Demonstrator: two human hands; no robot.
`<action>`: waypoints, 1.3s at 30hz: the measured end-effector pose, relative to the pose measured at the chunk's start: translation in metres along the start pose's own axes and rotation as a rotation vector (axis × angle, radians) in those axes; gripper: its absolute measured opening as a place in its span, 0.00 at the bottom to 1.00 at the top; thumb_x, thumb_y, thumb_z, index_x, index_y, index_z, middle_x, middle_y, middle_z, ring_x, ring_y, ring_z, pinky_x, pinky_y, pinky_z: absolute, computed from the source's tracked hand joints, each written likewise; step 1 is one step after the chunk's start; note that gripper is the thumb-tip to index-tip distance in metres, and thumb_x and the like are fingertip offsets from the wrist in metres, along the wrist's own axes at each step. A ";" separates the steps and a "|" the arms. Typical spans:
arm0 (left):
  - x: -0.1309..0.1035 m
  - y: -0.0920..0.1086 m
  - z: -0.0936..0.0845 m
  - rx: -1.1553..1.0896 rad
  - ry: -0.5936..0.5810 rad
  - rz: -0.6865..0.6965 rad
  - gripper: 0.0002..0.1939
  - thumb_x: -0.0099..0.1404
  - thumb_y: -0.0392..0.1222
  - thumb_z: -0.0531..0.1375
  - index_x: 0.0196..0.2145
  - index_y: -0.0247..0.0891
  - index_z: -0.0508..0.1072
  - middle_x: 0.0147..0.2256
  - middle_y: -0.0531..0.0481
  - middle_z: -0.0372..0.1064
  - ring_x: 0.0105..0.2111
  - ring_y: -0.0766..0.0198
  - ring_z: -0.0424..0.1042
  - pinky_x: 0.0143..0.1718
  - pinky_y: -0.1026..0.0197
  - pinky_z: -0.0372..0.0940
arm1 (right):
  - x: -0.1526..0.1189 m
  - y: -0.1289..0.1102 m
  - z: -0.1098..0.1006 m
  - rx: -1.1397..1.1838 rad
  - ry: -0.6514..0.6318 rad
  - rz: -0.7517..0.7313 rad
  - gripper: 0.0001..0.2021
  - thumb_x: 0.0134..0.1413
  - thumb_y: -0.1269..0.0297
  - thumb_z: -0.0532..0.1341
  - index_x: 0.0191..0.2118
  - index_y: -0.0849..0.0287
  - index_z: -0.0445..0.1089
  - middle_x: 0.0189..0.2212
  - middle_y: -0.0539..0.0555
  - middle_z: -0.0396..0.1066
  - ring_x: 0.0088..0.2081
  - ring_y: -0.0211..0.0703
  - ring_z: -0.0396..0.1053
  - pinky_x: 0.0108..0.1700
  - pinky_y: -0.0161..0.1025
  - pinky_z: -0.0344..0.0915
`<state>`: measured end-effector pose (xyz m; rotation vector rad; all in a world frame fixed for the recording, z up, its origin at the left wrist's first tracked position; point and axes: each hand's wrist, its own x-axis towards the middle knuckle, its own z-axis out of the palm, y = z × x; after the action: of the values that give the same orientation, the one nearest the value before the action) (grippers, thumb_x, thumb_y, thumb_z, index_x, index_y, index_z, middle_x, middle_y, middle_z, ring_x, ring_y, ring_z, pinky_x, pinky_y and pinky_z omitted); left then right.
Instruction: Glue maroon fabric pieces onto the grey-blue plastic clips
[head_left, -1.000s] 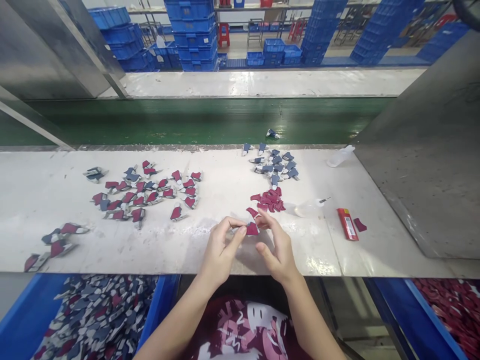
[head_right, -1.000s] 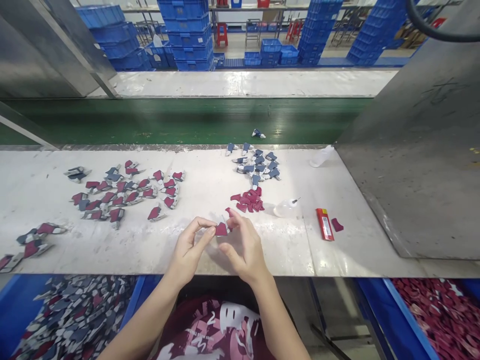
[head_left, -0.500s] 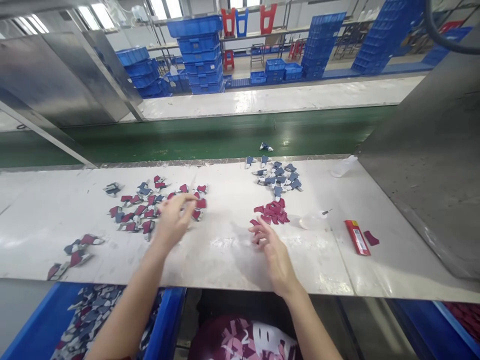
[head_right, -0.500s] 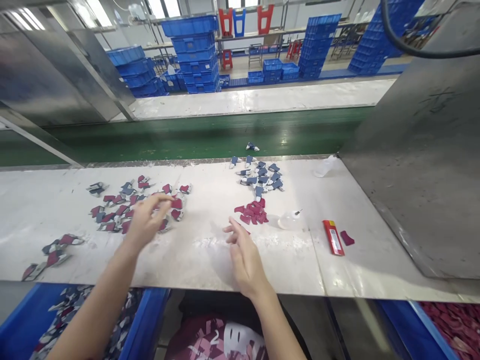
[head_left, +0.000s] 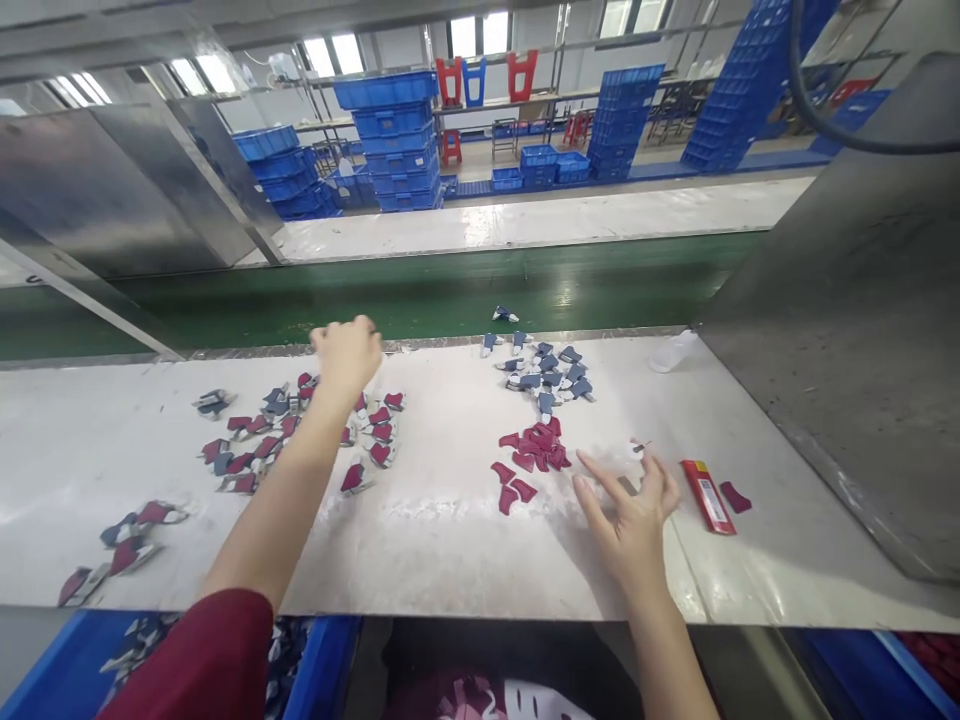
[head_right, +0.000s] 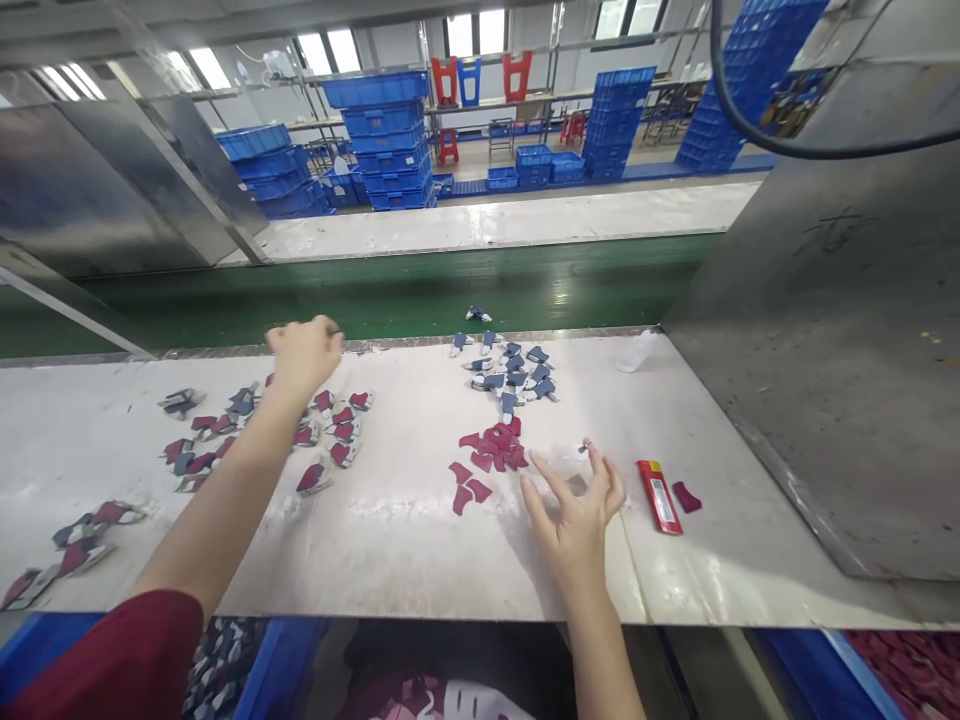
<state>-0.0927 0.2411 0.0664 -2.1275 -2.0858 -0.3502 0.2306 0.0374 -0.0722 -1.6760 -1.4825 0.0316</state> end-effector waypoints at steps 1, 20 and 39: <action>0.015 0.013 0.012 -0.023 -0.022 0.030 0.16 0.72 0.40 0.50 0.50 0.29 0.71 0.44 0.36 0.74 0.53 0.44 0.66 0.56 0.41 0.50 | -0.001 0.003 0.003 -0.008 -0.020 -0.002 0.17 0.61 0.51 0.60 0.52 0.48 0.76 0.59 0.63 0.52 0.63 0.72 0.44 0.54 0.75 0.56; 0.134 0.138 0.122 -0.390 -0.136 0.152 0.17 0.70 0.45 0.59 0.54 0.37 0.70 0.53 0.42 0.69 0.49 0.55 0.72 0.49 0.47 0.70 | 0.006 0.005 -0.002 0.142 0.227 -0.272 0.24 0.55 0.74 0.67 0.57 0.52 0.68 0.36 0.52 0.75 0.36 0.44 0.73 0.40 0.43 0.72; -0.108 0.061 0.046 -0.759 -0.694 0.772 0.16 0.72 0.45 0.55 0.54 0.46 0.74 0.52 0.45 0.72 0.53 0.55 0.68 0.56 0.53 0.62 | -0.021 0.006 -0.009 0.420 0.502 0.155 0.20 0.50 0.54 0.70 0.44 0.65 0.75 0.40 0.62 0.78 0.40 0.54 0.78 0.43 0.49 0.74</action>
<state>-0.0298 0.1474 -0.0021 -3.7103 -1.1907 -0.3559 0.2338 0.0156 -0.0809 -1.3257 -0.8945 0.0042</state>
